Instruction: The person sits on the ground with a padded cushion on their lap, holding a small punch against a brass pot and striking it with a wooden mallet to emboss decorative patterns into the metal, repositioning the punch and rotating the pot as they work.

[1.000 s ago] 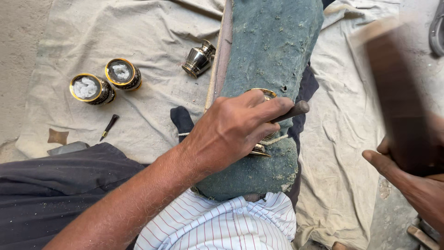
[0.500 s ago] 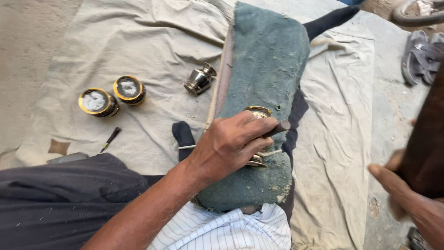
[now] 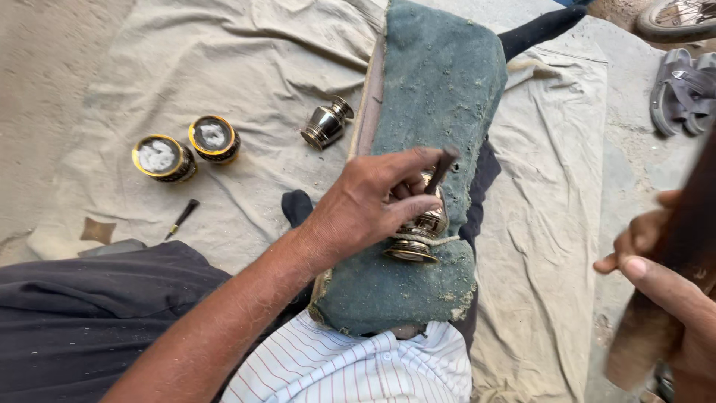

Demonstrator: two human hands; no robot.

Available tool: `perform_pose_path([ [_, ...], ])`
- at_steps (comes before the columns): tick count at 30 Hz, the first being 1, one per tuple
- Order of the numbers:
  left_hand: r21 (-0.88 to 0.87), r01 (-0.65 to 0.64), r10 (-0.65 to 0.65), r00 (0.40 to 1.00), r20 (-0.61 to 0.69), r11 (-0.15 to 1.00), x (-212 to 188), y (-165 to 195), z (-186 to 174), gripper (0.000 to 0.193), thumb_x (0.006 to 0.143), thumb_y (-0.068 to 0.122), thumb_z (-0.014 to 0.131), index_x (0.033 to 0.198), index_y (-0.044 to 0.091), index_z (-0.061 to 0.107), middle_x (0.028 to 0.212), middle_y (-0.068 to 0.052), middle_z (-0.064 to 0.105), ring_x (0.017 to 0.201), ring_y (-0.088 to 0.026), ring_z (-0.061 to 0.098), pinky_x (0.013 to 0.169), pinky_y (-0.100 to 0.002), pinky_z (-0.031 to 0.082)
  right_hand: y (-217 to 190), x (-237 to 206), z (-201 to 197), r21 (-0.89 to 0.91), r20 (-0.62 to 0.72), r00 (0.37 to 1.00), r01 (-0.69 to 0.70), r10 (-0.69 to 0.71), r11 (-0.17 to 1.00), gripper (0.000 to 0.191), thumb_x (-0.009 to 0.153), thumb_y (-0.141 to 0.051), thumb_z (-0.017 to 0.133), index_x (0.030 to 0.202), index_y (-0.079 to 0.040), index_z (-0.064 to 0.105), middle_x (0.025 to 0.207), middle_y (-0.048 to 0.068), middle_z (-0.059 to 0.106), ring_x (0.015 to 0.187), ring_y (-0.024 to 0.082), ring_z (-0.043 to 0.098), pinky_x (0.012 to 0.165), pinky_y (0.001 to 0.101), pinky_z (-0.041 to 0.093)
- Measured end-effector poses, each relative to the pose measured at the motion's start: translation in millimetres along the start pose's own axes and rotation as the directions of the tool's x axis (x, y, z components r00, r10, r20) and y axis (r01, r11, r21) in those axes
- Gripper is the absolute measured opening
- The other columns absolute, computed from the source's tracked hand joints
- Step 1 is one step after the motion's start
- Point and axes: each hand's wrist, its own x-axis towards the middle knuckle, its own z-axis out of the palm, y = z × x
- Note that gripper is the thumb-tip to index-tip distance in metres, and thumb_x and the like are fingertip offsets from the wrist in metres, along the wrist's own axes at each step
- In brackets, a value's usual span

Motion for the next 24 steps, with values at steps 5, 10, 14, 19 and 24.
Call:
perform_pose_path([
  [5, 0.057, -0.12, 0.121, 0.993, -0.008, 0.991, -1, -1, 0, 0.049, 0.091, 0.02, 0.079, 0.137, 0.014, 0.062, 0.112, -0.003, 0.075, 0.088, -0.012, 0.076, 0.076, -0.024, 0.067, -8, 23, 13, -0.243, 0.126, 0.992, 0.05, -0.02, 0.969, 0.059, 0.08, 0.005, 0.075, 0.132, -0.003, 0.047, 0.089, 0.011, 0.063, 0.08, 0.02, 0.072, 0.064, 0.0367, 0.06],
  [10, 0.135, -0.149, 0.144, 0.988, 0.052, 0.979, -1, -2, -1, 0.047, 0.093, 0.023, 0.078, 0.137, 0.015, 0.063, 0.101, -0.002, 0.074, 0.086, -0.013, 0.075, 0.078, -0.026, 0.066, 2, 48, 14, -0.717, 0.216, 0.976, 0.15, 0.013, 0.68, 0.044, 0.084, 0.015, 0.068, 0.123, -0.001, 0.06, 0.092, 0.011, 0.062, 0.07, 0.021, 0.069, 0.059, 0.0327, 0.057],
  [14, 0.139, -0.162, 0.163, 0.987, 0.008, 0.977, -3, 0, 4, 0.043, 0.093, 0.023, 0.077, 0.133, 0.016, 0.063, 0.104, -0.003, 0.074, 0.088, -0.013, 0.076, 0.078, -0.026, 0.066, -7, 52, 13, -0.8, 0.238, 0.951, 0.307, -0.197, 0.515, 0.042, 0.081, 0.008, 0.076, 0.122, 0.006, 0.065, 0.09, 0.014, 0.067, 0.076, 0.021, 0.069, 0.069, 0.033, 0.057],
  [19, 0.123, -0.1, 0.109, 0.992, -0.063, 0.987, -11, -2, 8, 0.039, 0.093, 0.023, 0.078, 0.129, 0.013, 0.064, 0.107, -0.005, 0.074, 0.082, -0.013, 0.074, 0.071, -0.023, 0.065, -31, 61, 29, -0.799, 0.335, 0.94, 0.318, -0.061, 0.511, 0.052, 0.08, 0.008, 0.068, 0.131, 0.001, 0.065, 0.093, 0.014, 0.069, 0.074, 0.021, 0.07, 0.068, 0.0326, 0.061],
  [24, 0.134, -0.106, 0.124, 0.984, -0.131, 0.985, -18, -6, 12, 0.034, 0.094, 0.02, 0.08, 0.124, 0.011, 0.066, 0.101, -0.004, 0.072, 0.08, -0.011, 0.07, 0.068, -0.024, 0.062, -35, 53, 34, -0.811, 0.331, 0.93, 0.368, -0.162, 0.455, 0.039, 0.089, 0.007, 0.065, 0.127, 0.005, 0.065, 0.095, 0.018, 0.07, 0.076, 0.023, 0.072, 0.069, 0.0338, 0.06],
])
